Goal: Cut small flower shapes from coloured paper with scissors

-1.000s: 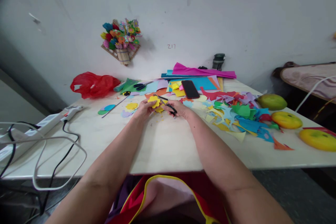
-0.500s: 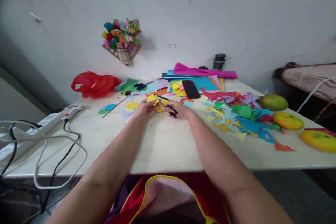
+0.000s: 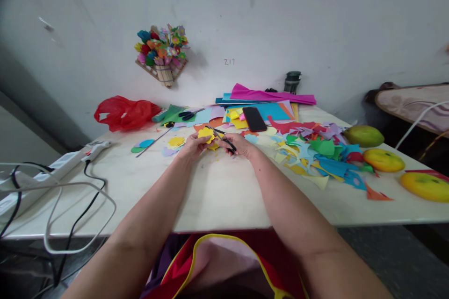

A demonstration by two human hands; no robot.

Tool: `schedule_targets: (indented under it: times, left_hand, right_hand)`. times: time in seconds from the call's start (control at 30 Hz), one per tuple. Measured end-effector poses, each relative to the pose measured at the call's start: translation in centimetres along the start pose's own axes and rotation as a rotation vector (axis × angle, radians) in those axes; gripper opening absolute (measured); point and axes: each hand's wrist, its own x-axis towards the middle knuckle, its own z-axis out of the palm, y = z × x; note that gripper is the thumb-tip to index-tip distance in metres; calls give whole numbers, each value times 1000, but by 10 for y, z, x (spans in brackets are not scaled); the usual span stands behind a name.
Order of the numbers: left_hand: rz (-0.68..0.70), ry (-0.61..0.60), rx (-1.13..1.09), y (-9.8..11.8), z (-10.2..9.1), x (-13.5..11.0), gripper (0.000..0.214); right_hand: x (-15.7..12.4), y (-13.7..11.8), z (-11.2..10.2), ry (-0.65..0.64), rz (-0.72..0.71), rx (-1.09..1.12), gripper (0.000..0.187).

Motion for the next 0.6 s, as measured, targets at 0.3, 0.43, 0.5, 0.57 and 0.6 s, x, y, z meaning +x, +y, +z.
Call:
schedule_targets:
  times: [0.3,0.43,0.5,0.57,0.6]
  left_hand:
    - [-30,-11,61,-3,-4,3,28]
    - [2,4,93,-2,-4,3,28]
    - [38,9,96,-2,-5,3,28]
    - [61,26,100,-2,-6,4,28]
    - [63,40,105,-2,-6,4,28]
  right_hand:
    - [-1,-1,1,2,-3,-14,27]
    - [0,-1,1,-15,2,-34,26]
    - [0,0,0,-23,1,-37,25]
    - [0,1,0,-29,-1,-32,25]
    - [0,1,-1,-31,-7,-32,25]
